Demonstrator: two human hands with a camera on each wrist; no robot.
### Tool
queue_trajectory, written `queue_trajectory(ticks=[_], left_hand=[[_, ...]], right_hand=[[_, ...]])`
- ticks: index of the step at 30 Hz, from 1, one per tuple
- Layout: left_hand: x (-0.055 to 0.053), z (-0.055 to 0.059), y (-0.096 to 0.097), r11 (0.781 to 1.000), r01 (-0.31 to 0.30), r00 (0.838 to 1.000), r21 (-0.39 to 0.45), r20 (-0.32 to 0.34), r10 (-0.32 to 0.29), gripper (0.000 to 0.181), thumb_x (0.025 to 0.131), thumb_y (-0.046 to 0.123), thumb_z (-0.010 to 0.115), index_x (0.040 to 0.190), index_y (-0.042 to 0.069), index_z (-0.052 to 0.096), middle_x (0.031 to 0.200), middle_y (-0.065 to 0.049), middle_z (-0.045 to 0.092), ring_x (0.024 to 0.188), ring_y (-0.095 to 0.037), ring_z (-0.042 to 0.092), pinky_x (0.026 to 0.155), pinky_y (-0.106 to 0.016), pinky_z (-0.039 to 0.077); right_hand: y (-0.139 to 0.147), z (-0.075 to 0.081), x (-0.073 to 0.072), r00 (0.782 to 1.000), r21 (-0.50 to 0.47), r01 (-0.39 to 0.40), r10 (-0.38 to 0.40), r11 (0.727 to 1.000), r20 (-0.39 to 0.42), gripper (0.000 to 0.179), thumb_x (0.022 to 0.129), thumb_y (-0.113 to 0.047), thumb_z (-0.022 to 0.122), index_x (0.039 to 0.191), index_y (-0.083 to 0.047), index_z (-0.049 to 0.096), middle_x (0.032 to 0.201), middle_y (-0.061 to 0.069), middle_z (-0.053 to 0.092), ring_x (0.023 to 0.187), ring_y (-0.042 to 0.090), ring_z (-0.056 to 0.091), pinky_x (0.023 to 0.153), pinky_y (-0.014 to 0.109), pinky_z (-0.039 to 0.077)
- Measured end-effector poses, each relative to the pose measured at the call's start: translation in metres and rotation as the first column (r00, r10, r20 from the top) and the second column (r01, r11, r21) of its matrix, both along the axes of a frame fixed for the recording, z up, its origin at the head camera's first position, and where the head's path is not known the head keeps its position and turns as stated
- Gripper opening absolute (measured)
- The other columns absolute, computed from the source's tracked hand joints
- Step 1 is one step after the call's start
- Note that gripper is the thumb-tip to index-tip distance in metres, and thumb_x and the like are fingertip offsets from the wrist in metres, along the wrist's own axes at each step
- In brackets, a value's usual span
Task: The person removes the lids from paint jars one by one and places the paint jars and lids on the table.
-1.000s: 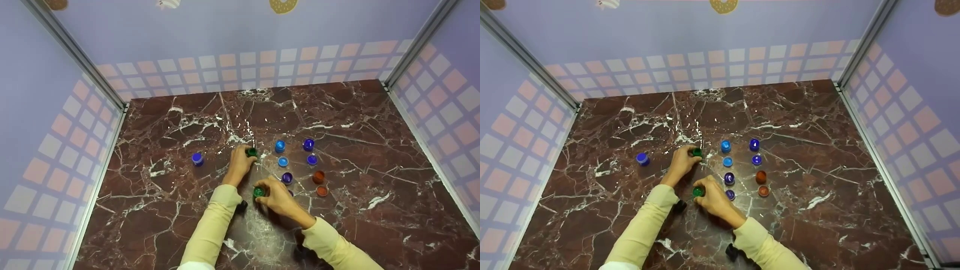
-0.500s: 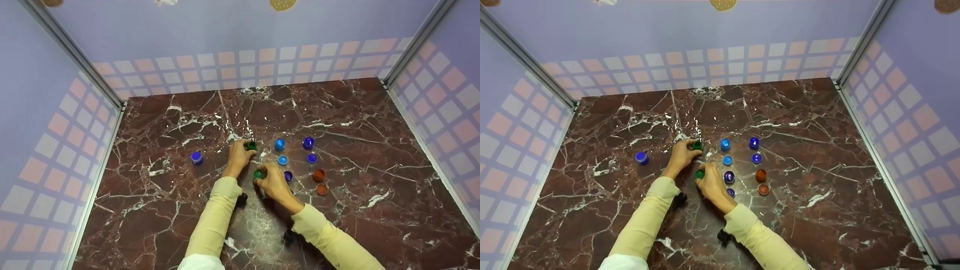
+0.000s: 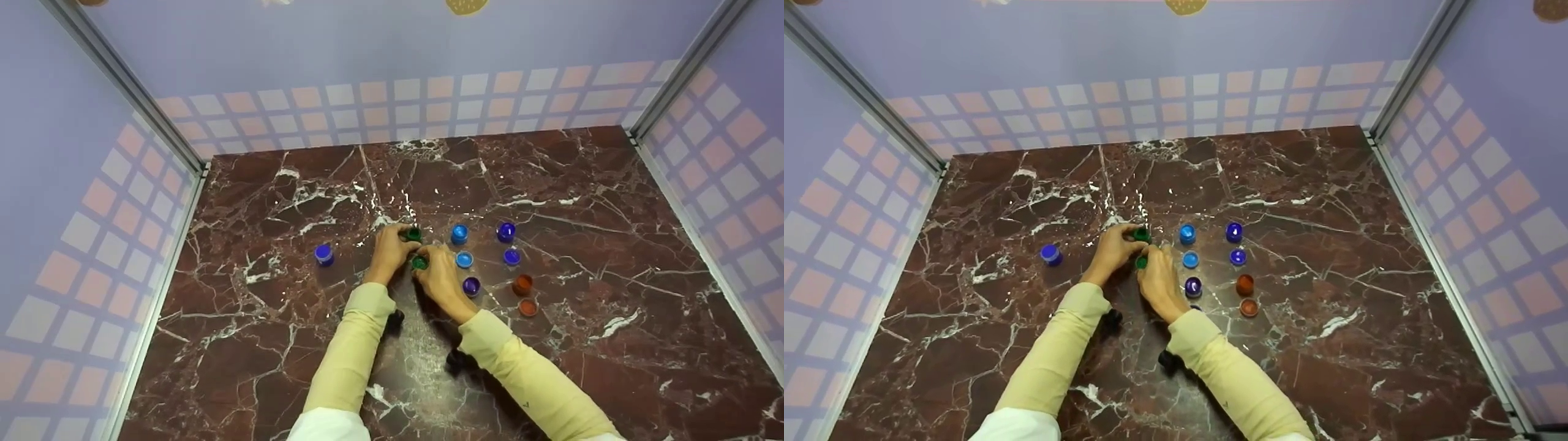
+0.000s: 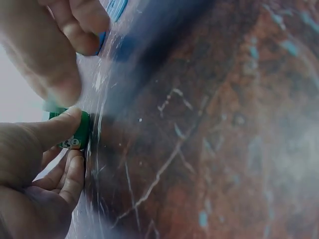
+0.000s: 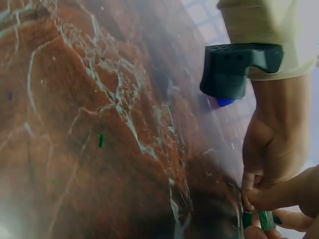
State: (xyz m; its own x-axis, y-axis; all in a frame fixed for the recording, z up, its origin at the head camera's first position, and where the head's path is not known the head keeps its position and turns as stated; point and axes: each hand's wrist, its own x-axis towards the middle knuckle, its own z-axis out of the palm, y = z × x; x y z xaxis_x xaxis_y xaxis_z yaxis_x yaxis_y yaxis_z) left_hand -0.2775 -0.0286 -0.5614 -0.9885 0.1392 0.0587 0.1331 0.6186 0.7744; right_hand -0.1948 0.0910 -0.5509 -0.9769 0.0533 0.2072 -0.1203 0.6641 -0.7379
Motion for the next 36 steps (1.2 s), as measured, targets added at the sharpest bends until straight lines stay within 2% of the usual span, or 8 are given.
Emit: queue_trajectory(ticks=[6, 15, 22, 29, 31, 34, 36], left_hand=[[-0.001, -0.001, -0.002, 1.000, 0.012, 1.000, -0.014, -0.018, -0.012, 0.042, 0.081, 0.010, 0.087, 0.119, -0.001, 0.074, 0.116, -0.018, 0.072, 0.111, -0.035, 0.065, 0.100, -0.043, 0.049], [0.000, -0.003, -0.001, 1.000, 0.009, 0.999, -0.007, -0.034, -0.009, 0.041, 0.080, 0.009, 0.088, 0.117, -0.002, 0.073, 0.116, -0.020, 0.072, 0.113, -0.037, 0.064, 0.101, -0.044, 0.048], [0.000, 0.000, 0.000, 1.000, 0.011, 1.000, -0.017, 0.026, -0.011, 0.039, 0.085, 0.003, 0.082, 0.121, -0.005, 0.070, 0.117, -0.021, 0.070, 0.113, -0.037, 0.063, 0.102, -0.044, 0.048], [-0.002, 0.006, -0.006, 0.998, 0.061, 0.996, -0.025, 0.066, -0.060, 0.042, 0.084, -0.010, 0.067, 0.126, -0.007, 0.067, 0.114, -0.021, 0.070, 0.107, -0.033, 0.068, 0.097, -0.040, 0.052], [0.000, 0.008, -0.010, 0.998, 0.050, 0.998, -0.025, 0.041, -0.049, 0.046, 0.082, -0.013, 0.062, 0.128, -0.008, 0.065, 0.116, -0.021, 0.069, 0.108, -0.033, 0.067, 0.098, -0.040, 0.051], [0.006, 0.010, -0.020, 1.000, -0.007, 1.000, -0.018, -0.018, 0.007, 0.051, 0.081, -0.016, 0.058, 0.131, -0.008, 0.063, 0.120, -0.022, 0.066, 0.110, -0.034, 0.064, 0.101, -0.042, 0.049], [0.009, 0.012, -0.029, 0.999, -0.051, 0.996, -0.014, -0.072, 0.050, 0.049, 0.082, -0.016, 0.059, 0.130, -0.007, 0.064, 0.120, -0.023, 0.065, 0.112, -0.036, 0.063, 0.103, -0.043, 0.048]], right_hand=[[-0.003, -0.007, -0.005, 1.000, 0.008, 0.004, -0.004, 1.000, 0.019, 0.031, 0.072, 0.007, 0.074, 0.102, 0.009, 0.072, 0.101, 0.024, 0.066, 0.102, 0.044, 0.060, 0.094, 0.056, 0.045], [-0.006, -0.015, -0.012, 0.997, 0.039, 0.054, -0.056, 0.998, 0.062, 0.025, 0.071, 0.000, 0.085, 0.092, 0.004, 0.073, 0.095, 0.020, 0.069, 0.096, 0.041, 0.065, 0.087, 0.054, 0.050], [-0.006, -0.016, -0.015, 0.997, 0.044, 0.061, -0.064, 0.997, 0.050, 0.031, 0.072, -0.007, 0.090, 0.094, 0.005, 0.072, 0.095, 0.020, 0.069, 0.094, 0.040, 0.066, 0.086, 0.053, 0.051], [-0.005, -0.013, -0.018, 0.998, 0.010, 0.045, -0.045, 0.999, 0.034, 0.035, 0.069, -0.007, 0.093, 0.096, 0.005, 0.075, 0.097, 0.022, 0.070, 0.097, 0.043, 0.066, 0.087, 0.053, 0.051], [-0.005, -0.013, -0.017, 0.998, 0.012, 0.048, -0.049, 0.999, 0.038, 0.035, 0.069, -0.007, 0.093, 0.097, 0.004, 0.076, 0.097, 0.022, 0.070, 0.096, 0.043, 0.066, 0.086, 0.054, 0.051], [-0.005, -0.014, -0.016, 0.997, 0.025, 0.050, -0.052, 0.998, 0.049, 0.035, 0.070, -0.009, 0.092, 0.097, 0.003, 0.075, 0.096, 0.021, 0.068, 0.094, 0.041, 0.065, 0.085, 0.053, 0.050], [-0.005, -0.014, -0.015, 0.997, 0.025, 0.053, -0.054, 0.998, 0.056, 0.035, 0.070, -0.009, 0.092, 0.098, 0.003, 0.074, 0.095, 0.020, 0.067, 0.094, 0.040, 0.064, 0.085, 0.052, 0.050]])
